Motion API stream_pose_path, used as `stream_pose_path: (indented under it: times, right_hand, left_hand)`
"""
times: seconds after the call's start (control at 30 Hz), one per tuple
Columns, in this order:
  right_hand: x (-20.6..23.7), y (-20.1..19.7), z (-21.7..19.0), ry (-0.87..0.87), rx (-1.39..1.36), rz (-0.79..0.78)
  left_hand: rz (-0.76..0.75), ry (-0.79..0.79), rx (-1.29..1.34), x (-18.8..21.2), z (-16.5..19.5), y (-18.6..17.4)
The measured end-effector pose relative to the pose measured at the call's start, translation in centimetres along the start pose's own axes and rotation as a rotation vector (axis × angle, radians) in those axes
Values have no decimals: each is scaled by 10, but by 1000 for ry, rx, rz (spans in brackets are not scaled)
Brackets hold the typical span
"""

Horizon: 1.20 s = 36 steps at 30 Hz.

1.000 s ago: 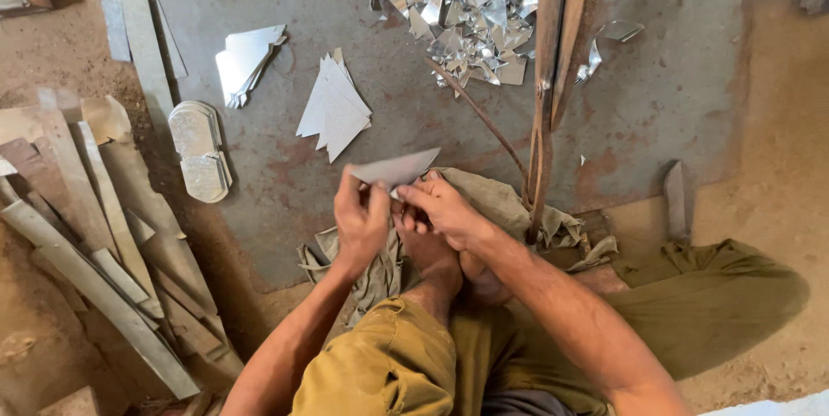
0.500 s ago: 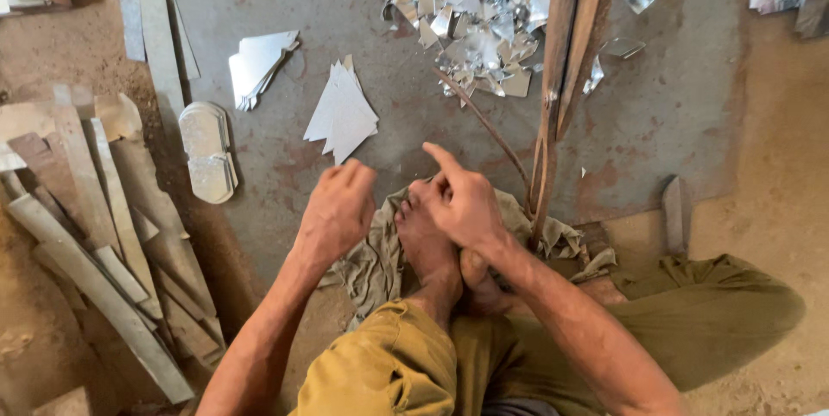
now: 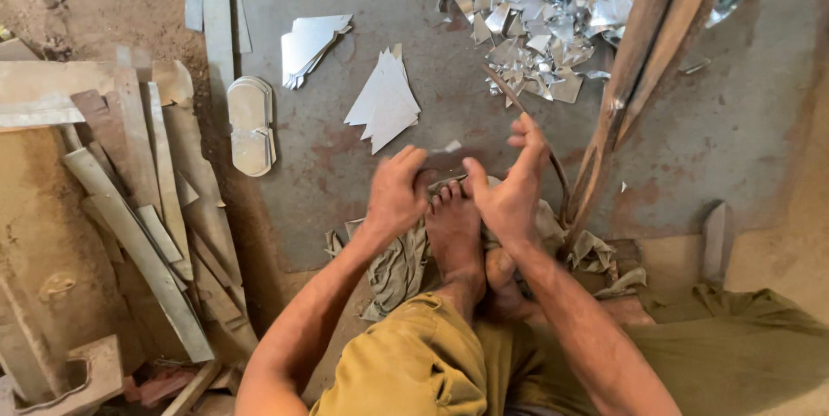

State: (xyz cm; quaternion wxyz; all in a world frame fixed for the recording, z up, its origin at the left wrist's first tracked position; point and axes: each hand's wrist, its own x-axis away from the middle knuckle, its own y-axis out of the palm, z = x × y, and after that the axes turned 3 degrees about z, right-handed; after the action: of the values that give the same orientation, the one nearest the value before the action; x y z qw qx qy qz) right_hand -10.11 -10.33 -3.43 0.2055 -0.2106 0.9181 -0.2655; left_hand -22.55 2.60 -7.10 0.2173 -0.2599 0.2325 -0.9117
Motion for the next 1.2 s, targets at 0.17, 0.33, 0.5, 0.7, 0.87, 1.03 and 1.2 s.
stream_pose_path:
  times: [0.17, 0.33, 0.5, 0.7, 0.87, 1.03, 1.2]
  right_hand:
    - [-9, 7, 14, -282, 171, -435]
    - [-18, 50, 42, -364, 268, -249]
    - [-24, 78, 61, -266, 256, -238]
    - [-24, 74, 60, -173, 276, -303]
    - [-29, 71, 56, -183, 296, -319]
    - [-30, 73, 56, -257, 239, -291]
    - [-30, 78, 58, -334, 287, -195]
  left_hand:
    - [-79, 516, -613, -32, 1, -29]
    - [262, 346, -334, -57, 16, -24]
    - [160, 172, -403, -69, 24, 7]
    - [351, 280, -211, -66, 23, 23]
    - [368, 272, -242, -69, 22, 21]
    - [351, 323, -210, -66, 23, 15]
    - [423, 188, -253, -47, 13, 2]
